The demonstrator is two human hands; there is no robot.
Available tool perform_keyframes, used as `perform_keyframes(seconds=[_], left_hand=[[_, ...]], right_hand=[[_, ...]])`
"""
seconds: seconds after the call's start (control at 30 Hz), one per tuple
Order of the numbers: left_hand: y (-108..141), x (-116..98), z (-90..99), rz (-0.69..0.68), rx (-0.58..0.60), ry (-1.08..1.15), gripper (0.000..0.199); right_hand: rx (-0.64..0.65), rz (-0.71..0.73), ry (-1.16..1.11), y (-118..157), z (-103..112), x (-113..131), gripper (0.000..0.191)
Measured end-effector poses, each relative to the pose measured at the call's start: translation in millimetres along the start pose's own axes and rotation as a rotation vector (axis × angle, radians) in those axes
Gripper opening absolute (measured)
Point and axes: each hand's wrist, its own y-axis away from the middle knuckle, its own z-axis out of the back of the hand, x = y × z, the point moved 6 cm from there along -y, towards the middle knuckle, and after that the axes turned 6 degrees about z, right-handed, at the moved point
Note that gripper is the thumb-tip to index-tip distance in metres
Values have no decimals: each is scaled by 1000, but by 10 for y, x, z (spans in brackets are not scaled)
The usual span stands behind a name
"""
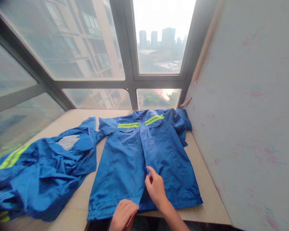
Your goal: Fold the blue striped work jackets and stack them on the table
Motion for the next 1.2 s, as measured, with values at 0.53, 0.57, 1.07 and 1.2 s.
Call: perform_keyframes(seconds=[0.53,0.57,1.07,1.2], left_hand=[[71,-90,-75,-130,36,23,34],[82,-81,-73,-125,40,27,33],[160,-65,-284,-168,214,-31,46],[128,-23,-266,-125,265,82,41]], right_hand=[[200,289,249,110,-233,151,38],[177,311,260,120,-227,164,37],[434,336,521,235,-439,133,25],[342,347,276,221,-335,133,31]])
